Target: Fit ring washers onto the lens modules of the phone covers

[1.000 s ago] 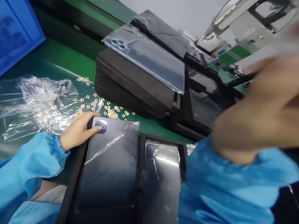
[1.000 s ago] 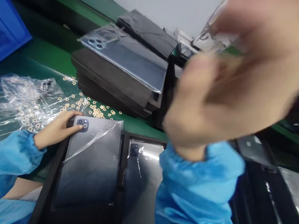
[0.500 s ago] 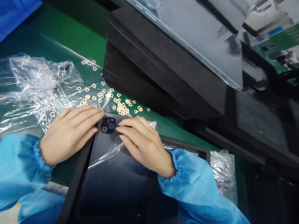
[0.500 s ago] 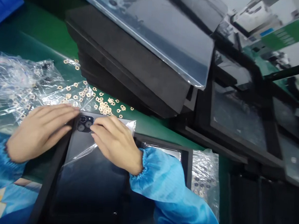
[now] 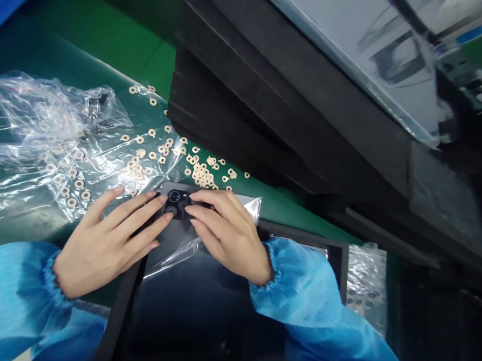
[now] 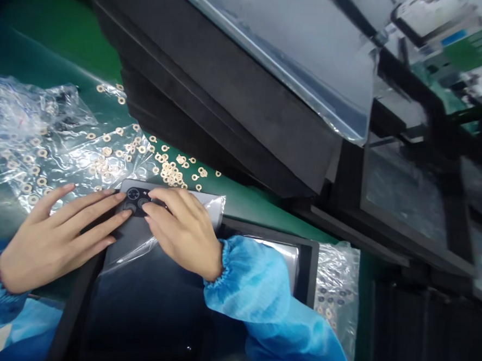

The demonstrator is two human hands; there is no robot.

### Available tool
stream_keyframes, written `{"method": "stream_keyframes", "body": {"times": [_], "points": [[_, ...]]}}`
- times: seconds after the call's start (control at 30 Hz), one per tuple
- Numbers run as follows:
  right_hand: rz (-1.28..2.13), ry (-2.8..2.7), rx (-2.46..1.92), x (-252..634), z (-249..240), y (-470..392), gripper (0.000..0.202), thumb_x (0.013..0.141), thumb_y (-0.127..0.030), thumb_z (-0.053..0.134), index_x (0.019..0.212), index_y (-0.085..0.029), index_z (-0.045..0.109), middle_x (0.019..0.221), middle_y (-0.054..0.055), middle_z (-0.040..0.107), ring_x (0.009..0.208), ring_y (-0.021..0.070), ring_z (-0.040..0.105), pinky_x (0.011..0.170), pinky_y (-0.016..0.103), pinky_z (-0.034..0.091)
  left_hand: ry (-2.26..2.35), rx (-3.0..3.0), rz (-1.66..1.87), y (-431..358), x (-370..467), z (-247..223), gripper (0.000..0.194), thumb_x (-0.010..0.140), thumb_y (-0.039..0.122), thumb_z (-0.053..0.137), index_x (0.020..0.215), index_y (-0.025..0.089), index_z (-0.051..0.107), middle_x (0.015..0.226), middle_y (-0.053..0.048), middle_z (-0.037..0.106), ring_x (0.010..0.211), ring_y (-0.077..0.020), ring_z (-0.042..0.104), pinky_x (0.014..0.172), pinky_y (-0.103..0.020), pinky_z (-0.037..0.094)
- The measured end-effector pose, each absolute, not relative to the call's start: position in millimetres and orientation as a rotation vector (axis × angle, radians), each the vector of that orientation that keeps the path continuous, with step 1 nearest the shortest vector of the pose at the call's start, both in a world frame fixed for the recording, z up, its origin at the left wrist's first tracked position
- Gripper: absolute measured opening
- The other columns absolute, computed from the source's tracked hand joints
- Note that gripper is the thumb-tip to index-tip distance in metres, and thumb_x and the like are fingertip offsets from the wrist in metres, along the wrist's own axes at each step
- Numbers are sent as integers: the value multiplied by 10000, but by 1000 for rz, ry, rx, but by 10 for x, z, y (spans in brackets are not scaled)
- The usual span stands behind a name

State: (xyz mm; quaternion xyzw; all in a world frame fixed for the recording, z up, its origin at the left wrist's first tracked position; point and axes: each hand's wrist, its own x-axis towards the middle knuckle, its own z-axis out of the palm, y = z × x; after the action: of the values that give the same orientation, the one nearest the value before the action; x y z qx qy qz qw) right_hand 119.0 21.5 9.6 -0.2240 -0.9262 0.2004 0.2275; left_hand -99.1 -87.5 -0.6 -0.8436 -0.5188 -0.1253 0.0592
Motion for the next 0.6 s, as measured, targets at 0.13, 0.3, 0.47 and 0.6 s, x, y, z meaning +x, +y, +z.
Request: {"method": "stream_keyframes", "body": {"times": [0.13, 0.3, 0.47, 0.6], "points": [[398, -2583, -608, 1176, 39, 156, 204, 919, -126, 543, 1044, -190, 691, 1113, 92, 697, 1025, 221, 628, 859, 371, 548, -1570, -2545, -354, -881, -983, -14, 380, 945, 259, 517, 1318, 193, 555, 1376, -105, 585, 1182, -264, 616, 1188, -518, 267], [219, -2631, -562, 1187, -23, 120, 223, 918, -136, 577, 1096, -206, 692, 1131, 67, 711, 1043, 211, 624, 834, 340, 525, -1554, -2553, -375, -879, -982, 2, 388, 913, 236, 585, 1295, 173, 572, 1385, -120, 575, 1152, -275, 635, 1186, -516, 258], [129, -2634, -503, 1184, -27, 126, 217, 908, -154, 610, 1106, -176, 695, 1116, 67, 718, 1019, 212, 622, 807, 333, 510, -1563, -2556, -374, -855, -993, 2, 377, 919, 240, 572, 1295, 208, 564, 1388, -98, 576, 1150, -259, 637, 1170, -510, 293], [129, -2609, -491, 1177, -29, 133, 195, 904, -154, 618, 1079, -167, 703, 1095, 68, 728, 994, 217, 640, 790, 331, 518, -1629, -2552, -390, -840, -1003, -17, 379, 939, 261, 540, 1318, 265, 534, 1410, -46, 561, 1181, -235, 617, 1134, -473, 355]]}}
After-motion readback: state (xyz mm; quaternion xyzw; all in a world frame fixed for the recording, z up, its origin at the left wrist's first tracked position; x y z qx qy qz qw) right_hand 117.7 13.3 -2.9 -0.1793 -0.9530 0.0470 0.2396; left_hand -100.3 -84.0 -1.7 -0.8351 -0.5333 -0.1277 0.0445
